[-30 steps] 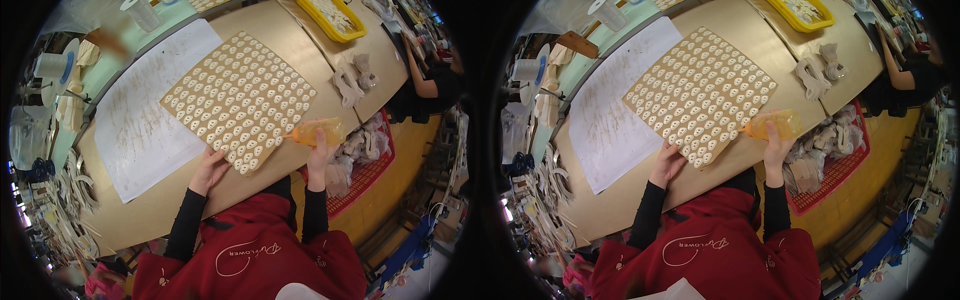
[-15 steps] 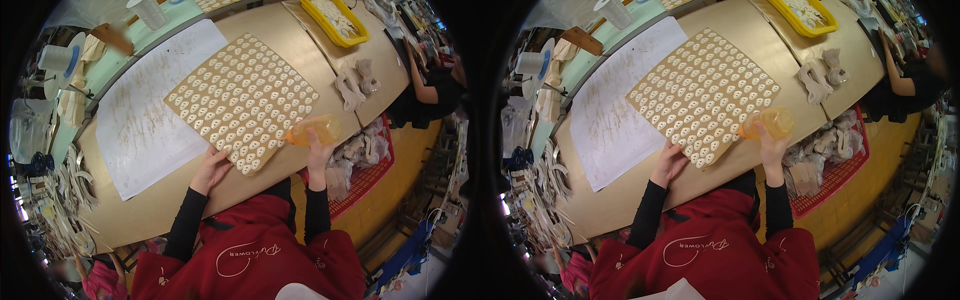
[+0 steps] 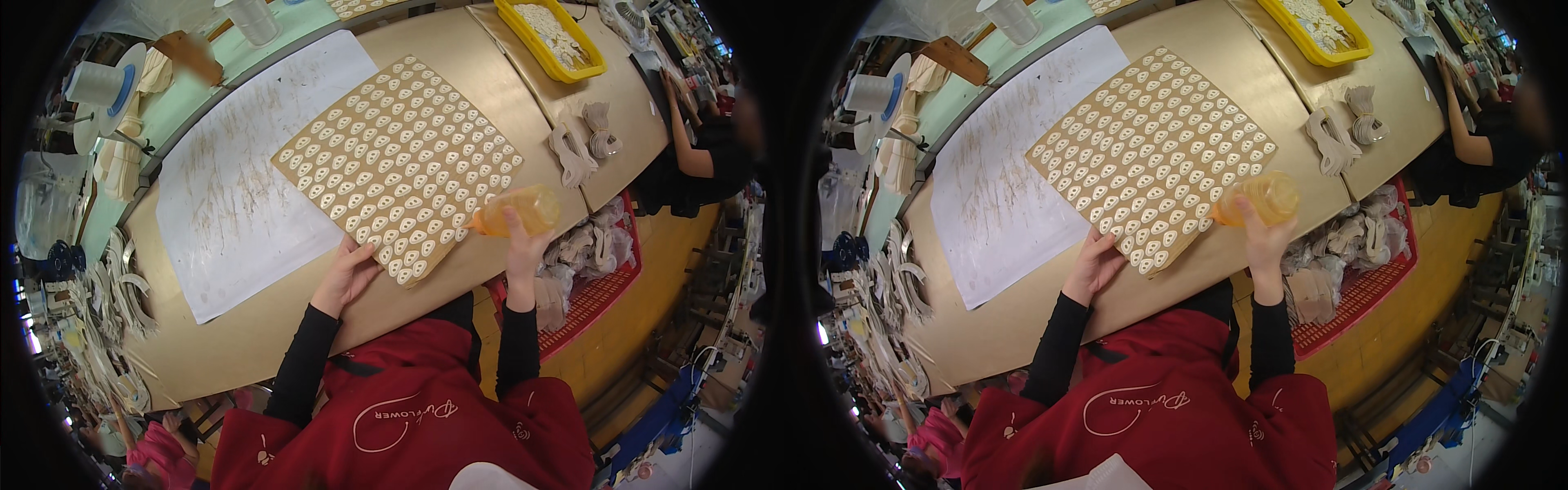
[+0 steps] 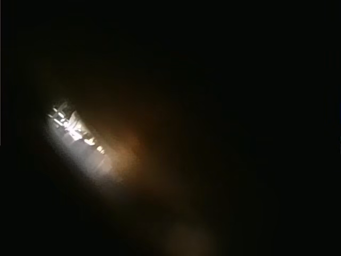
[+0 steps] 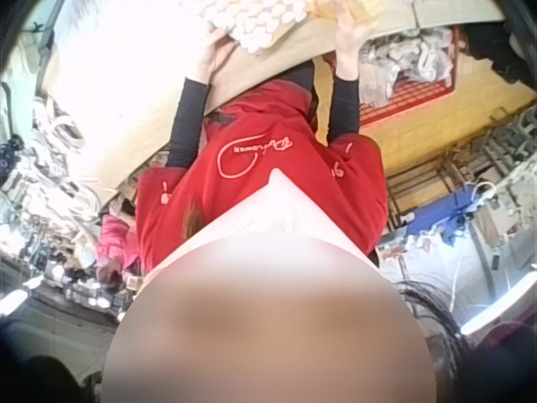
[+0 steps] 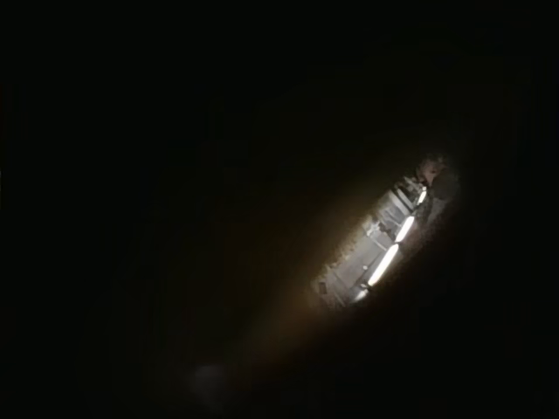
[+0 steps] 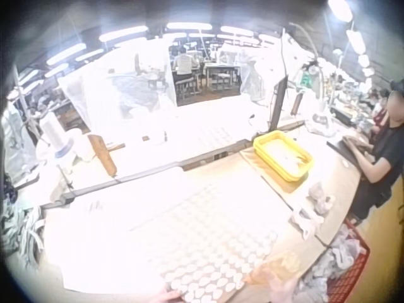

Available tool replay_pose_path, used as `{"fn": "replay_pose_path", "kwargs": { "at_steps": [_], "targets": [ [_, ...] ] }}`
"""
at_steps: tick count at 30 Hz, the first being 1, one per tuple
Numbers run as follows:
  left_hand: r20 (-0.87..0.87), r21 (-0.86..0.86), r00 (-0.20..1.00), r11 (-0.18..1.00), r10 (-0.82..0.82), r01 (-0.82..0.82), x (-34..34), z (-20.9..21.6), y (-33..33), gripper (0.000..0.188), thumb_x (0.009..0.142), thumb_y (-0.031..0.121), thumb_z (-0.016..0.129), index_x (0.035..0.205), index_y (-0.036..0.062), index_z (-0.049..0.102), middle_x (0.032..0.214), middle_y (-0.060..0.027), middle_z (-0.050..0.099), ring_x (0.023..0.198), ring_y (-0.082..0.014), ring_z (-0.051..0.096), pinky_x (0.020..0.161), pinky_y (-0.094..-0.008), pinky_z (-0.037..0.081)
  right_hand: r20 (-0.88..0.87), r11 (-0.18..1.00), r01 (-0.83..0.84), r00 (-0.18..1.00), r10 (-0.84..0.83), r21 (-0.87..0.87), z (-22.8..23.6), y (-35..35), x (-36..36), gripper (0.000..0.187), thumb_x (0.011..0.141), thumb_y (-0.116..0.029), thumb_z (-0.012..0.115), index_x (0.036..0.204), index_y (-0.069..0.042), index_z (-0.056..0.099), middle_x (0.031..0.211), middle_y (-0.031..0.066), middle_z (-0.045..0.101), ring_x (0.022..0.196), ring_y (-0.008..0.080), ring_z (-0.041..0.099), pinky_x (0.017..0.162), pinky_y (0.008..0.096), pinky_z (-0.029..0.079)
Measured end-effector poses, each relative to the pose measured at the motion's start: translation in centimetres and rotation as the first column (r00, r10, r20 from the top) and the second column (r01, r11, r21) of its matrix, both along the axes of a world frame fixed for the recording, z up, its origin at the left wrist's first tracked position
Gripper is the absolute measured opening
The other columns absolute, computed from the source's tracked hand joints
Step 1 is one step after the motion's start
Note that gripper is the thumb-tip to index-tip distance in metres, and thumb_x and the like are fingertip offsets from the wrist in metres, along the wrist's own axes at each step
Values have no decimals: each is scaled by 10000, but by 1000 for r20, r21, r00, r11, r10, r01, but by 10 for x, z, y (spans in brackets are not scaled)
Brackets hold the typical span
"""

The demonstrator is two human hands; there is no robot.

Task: The person applies a yellow liquid from a squeeze bottle onto small white decorative pieces arranged on a cardboard sheet. They move the sheet to access different rows and continue applying the liquid systematically.

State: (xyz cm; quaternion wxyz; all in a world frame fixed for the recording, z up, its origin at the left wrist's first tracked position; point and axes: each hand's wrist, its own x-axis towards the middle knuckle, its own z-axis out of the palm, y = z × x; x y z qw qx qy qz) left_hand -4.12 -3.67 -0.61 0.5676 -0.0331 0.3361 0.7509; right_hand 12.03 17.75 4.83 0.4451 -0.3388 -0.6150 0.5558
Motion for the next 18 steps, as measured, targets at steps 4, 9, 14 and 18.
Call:
{"fn": "replay_pose_path", "kwargs": {
  "at_steps": [4, 9, 14, 18],
  "targets": [
    [1, 0, 1000, 1000, -3, 3, 0, 1, 0, 736, 905, 111, 634, 1500, 128, 201, 1479, -97, 377, 1351, -267, 403, 1058, -479, 403, 12, 999, -33, 999, 33, -7, 1, -2, -2, 324, 832, -83, 759, 1091, 23, 598, 1012, 70, 663, 909, 150, 633, 838, 300, 499],
    [2, 8, 1000, 1000, -1, 1, 0, 0, 0, 746, 906, 113, 633, 1505, 128, 188, 1478, -96, 379, 1351, -264, 403, 1059, -474, 400, 40, 1000, -24, 999, 24, 5, 2, 1, 1, 314, 835, -81, 757, 1084, 32, 603, 1007, 76, 665, 903, 151, 636, 838, 295, 499],
    [-1, 9, 1000, 1000, -3, 3, 0, -1, 0, 737, 908, 112, 633, 1500, 126, 195, 1472, -95, 385, 1344, -264, 413, 1050, -468, 412, 53, 1000, 8, 999, -9, 14, 1, 4, 4, 312, 837, -80, 755, 1083, 36, 602, 1005, 82, 665, 903, 153, 636, 839, 297, 499],
    [8, 6, 1000, 1000, -4, 4, 0, -3, 0, 729, 909, 110, 634, 1496, 127, 202, 1466, -93, 392, 1338, -264, 420, 1046, -468, 420, 36, 1000, 5, 999, -6, 17, 1, 4, 4, 324, 833, -81, 759, 1089, 33, 597, 1005, 78, 662, 905, 152, 635, 835, 298, 500]
  ]
}}
